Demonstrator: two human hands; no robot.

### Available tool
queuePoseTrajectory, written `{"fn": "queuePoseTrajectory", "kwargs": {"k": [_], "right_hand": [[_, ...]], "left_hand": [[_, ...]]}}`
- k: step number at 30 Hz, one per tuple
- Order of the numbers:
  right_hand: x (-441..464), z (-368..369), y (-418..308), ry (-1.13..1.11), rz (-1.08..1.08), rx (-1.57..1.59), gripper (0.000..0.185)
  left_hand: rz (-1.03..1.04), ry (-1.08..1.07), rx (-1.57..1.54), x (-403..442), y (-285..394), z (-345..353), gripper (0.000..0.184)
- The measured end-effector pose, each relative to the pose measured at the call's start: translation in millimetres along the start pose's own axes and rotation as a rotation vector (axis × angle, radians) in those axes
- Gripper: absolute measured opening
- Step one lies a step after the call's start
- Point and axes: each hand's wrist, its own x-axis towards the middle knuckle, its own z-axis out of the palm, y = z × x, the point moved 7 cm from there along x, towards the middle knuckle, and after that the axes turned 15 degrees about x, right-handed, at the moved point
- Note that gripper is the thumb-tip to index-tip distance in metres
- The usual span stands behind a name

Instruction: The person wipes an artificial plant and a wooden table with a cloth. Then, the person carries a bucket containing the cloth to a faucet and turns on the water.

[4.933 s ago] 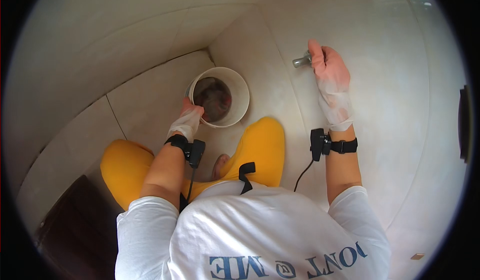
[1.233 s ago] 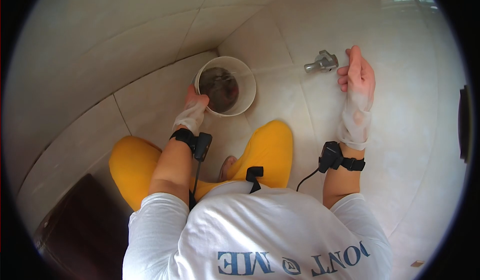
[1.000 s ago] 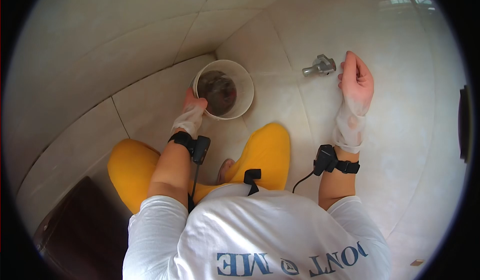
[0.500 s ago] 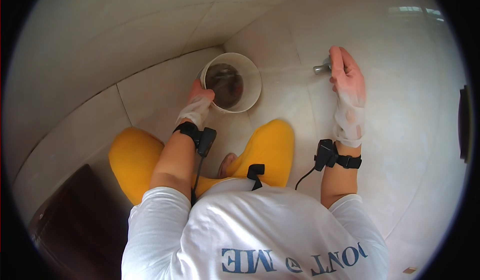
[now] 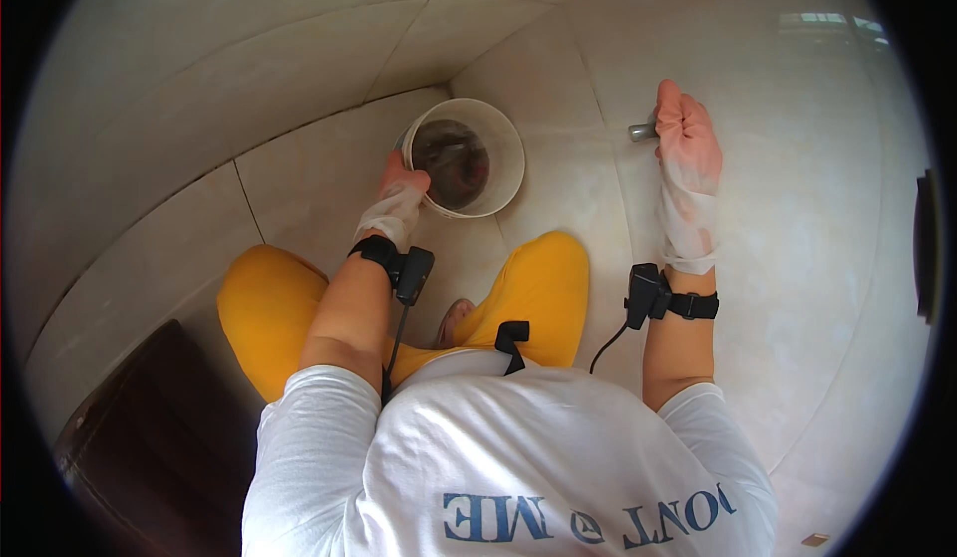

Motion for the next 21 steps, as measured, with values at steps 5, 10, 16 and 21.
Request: {"fn": "queuePoseTrajectory", "kwargs": {"k": [5, 10, 16, 21], "right_hand": [[-1, 0, -5, 0.015, -0.158, -0.029, 0.045], [2, -2, -6, 0.008, -0.019, -0.139, 0.048], [-3, -2, -19, 0.047, -0.018, -0.152, 0.050], [-1, -1, -15, 0.058, -0.003, -0.182, 0.050]], "left_hand": [[0.015, 0.040, -0.030, 11, -8, 6, 0.065], [0.020, 0.019, -0.107, 5, -4, 4, 0.059], [-0.005, 0.018, -0.072, -5, 3, -2, 0.056], [-0.006, 0.012, -0.061, -9, 7, -4, 0.057]]}}
